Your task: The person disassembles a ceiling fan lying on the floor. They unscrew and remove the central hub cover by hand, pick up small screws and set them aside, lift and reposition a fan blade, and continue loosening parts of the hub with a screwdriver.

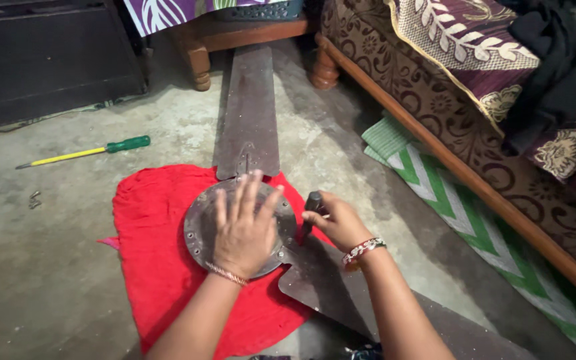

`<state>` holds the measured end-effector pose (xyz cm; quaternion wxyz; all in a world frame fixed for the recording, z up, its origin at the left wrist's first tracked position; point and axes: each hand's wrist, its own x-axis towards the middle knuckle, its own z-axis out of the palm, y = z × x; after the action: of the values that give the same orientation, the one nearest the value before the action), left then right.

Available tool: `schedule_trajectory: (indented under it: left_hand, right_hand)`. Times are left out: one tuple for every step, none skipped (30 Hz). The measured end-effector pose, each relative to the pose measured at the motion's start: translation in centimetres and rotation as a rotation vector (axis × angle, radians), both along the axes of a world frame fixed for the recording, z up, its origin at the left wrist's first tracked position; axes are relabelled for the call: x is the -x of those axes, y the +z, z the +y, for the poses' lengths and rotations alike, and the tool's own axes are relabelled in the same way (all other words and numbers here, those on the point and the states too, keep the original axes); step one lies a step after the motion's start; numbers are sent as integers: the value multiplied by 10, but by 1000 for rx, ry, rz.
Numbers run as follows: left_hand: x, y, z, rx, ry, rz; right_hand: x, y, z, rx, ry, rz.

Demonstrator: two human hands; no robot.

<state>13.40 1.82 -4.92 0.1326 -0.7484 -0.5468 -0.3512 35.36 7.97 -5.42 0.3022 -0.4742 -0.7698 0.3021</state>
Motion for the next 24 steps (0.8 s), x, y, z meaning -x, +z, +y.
schedule_trajectory:
  left_hand:
    - [-5, 4, -3, -49, -90, -37]
    - [-12, 7, -5, 95, -209, -200]
    - [-21, 9, -2, 241, -326, -362]
    - [-28, 12, 1, 386, -441, -522]
    - [-35, 13, 4, 408, -413, -572]
    - [-40, 14, 9, 427, -384, -621]
    - [-43, 14, 15, 444, -358, -670]
    - [-43, 14, 23, 468, -361, -701]
    - [-42, 13, 29, 496, -365, -733]
    - [-40, 10, 34, 525, -368, -765]
    - [-38, 8, 37, 519, -337, -752]
    - [-35, 5, 40, 515, -306, -739]
    - [-33, 2, 44, 510, -275, -727]
    - [-30, 0, 48, 517, -311, -796]
    - [-26, -2, 52, 525, -343, -863]
    - [-21, -6, 53, 533, -374, -931]
    - [-17, -9, 55, 526, -424, -1025]
    - [-16, -11, 58, 517, -475, -1120]
    - [-16, -14, 61, 508, -529, -1215]
    - [-19, -17, 63, 505, -557, -1294]
    - [-22, -20, 65, 500, -585, -1371]
    - [-24, -23, 66, 495, -612, -1447]
    - [-26, -25, 67, 498, -613, -1430]
    - [-29, -28, 66, 503, -614, -1416]
  right_hand:
    - [0, -1, 1, -46, 39, -11]
    - [1, -2, 1, -89, 78, -22]
    - [2, -1, 1, -131, 118, -33]
    - [4, 0, 0, -104, 50, -81]
    - [6, 1, -1, -78, -16, -127]
    - [8, 2, -2, -52, -81, -172]
    - [10, 3, -3, -20, -81, -50]
    - [11, 2, -5, 13, -82, 70]
    - [11, 0, -6, 49, -84, 188]
    - [11, -2, -6, 66, -64, 258]
    - [10, -5, -5, 81, -44, 327]
    - [8, -8, -3, 96, -26, 396]
    - [3, -11, -2, 76, -41, 258]
    - [-3, -13, 1, 56, -54, 121]
    - [-6, -17, 2, 37, -65, -15]
    - [-7, -22, 1, 142, -5, -117]
    - [-7, -28, -3, 247, 54, -219]
    - [-8, -32, -6, 351, 112, -322]
    - [-7, -35, -8, 363, 91, -334]
    - [-5, -37, -10, 375, 69, -347]
    - [-2, -39, -10, 384, 48, -359]
    - [1, -39, -10, 384, 42, -387]
    - [3, -39, -10, 388, 36, -416]
    - [3, -39, -11, 394, 29, -448]
